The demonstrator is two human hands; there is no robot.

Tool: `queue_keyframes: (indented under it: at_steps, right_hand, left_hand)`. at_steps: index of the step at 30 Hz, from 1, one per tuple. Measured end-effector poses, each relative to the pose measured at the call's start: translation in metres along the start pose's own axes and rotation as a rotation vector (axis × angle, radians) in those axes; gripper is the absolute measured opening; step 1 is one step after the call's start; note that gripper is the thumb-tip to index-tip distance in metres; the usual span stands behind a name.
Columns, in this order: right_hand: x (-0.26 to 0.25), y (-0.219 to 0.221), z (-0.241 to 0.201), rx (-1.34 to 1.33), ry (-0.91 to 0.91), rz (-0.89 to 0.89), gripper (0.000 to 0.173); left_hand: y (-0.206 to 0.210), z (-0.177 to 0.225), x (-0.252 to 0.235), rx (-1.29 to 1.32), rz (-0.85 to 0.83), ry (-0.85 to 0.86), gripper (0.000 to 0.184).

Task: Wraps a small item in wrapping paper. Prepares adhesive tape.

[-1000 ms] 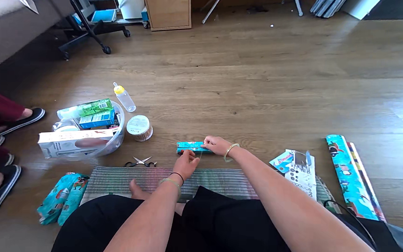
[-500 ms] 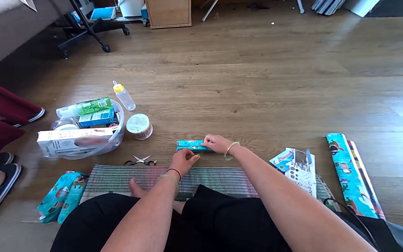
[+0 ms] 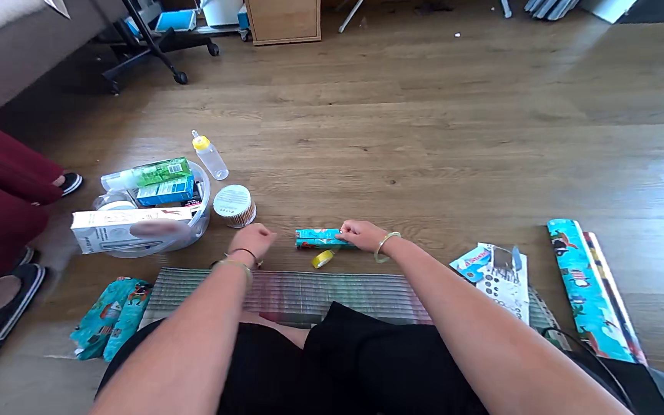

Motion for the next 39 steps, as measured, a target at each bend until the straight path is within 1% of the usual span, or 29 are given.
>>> queue_keyframes:
  at_steps: [2, 4, 6, 8, 11, 16, 17, 20, 22, 24, 26, 28, 29, 33, 36, 37, 39]
  right_hand:
    - [0.001, 0.000, 0.000, 0.005, 0.002, 0.004, 0.030]
    - [0.001, 0.000, -0.001, 0.014, 0.005, 0.001, 0.029]
    - [0.001, 0.000, -0.002, 0.022, 0.005, 0.004, 0.029]
    - [0.002, 0.000, -0.001, 0.025, 0.006, 0.005, 0.030]
    - [0.000, 0.000, 0.000, 0.030, 0.006, 0.005, 0.030]
    - [0.001, -0.001, 0.000, 0.034, -0.001, 0.006, 0.030]
    - [0.001, -0.001, -0.001, 0.032, -0.001, 0.005, 0.031]
    - [-0.001, 0.000, 0.001, 0.016, 0.002, 0.002, 0.031]
    - [-0.002, 0.000, 0.001, 0.016, 0.000, 0.001, 0.032]
    - [-0.001, 0.000, 0.001, 0.025, 0.000, 0.000, 0.032]
    - [-0.001, 0.001, 0.001, 0.029, 0.000, 0.000, 0.032]
    - [0.000, 0.000, 0.000, 0.028, 0.002, 0.001, 0.032]
    - [0.000, 0.000, 0.000, 0.031, 0.003, 0.002, 0.032]
    - [0.001, 0.000, -0.001, 0.028, 0.010, 0.000, 0.032]
    - [0.002, -0.001, -0.002, 0.021, 0.016, 0.002, 0.031]
    - [0.002, -0.001, -0.001, 0.020, 0.014, 0.003, 0.031]
    - [0.002, 0.000, -0.001, 0.020, 0.007, 0.002, 0.031]
  left_hand:
    - [-0.026, -0.041, -0.010, -0.221, -0.091, -0.193, 0.046]
    - [-0.039, -0.078, -0.007, -0.257, -0.130, -0.381, 0.052]
    - [-0.038, -0.092, -0.002, -0.288, -0.180, -0.493, 0.054]
    - [-0.028, -0.087, -0.002, -0.376, -0.231, -0.510, 0.063]
    - [-0.012, -0.077, -0.005, -0.463, -0.263, -0.495, 0.075]
    - [0.012, -0.081, -0.018, -0.479, -0.360, -0.481, 0.090]
    - [0.014, -0.080, -0.018, -0.480, -0.357, -0.478, 0.091]
    - [0.010, -0.067, -0.017, -0.444, -0.228, -0.442, 0.081]
    - [0.006, -0.059, -0.021, -0.391, -0.129, -0.397, 0.078]
    - [0.006, -0.052, -0.025, -0.366, -0.079, -0.342, 0.075]
    - [0.009, -0.047, -0.029, -0.375, -0.064, -0.302, 0.069]
    - [0.009, -0.045, -0.031, -0.402, -0.063, -0.295, 0.056]
    - [0.009, -0.044, -0.031, -0.409, -0.068, -0.307, 0.053]
    - [0.009, -0.045, -0.026, -0.385, -0.106, -0.363, 0.051]
    - [0.007, -0.052, -0.024, -0.334, -0.195, -0.362, 0.047]
    - [0.005, -0.056, -0.027, -0.263, -0.235, -0.349, 0.047]
    - [0.003, -0.067, -0.032, 0.054, -0.309, -0.301, 0.043]
Point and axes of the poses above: each hand's wrist, its own x-axis away from the middle knuckle, its own y-axis out of the palm, z = x × y, the point moved 6 cm from there along -x, towards the middle knuckle, and after that the axes turned 7 degrees about -z, right-handed, at the moved point
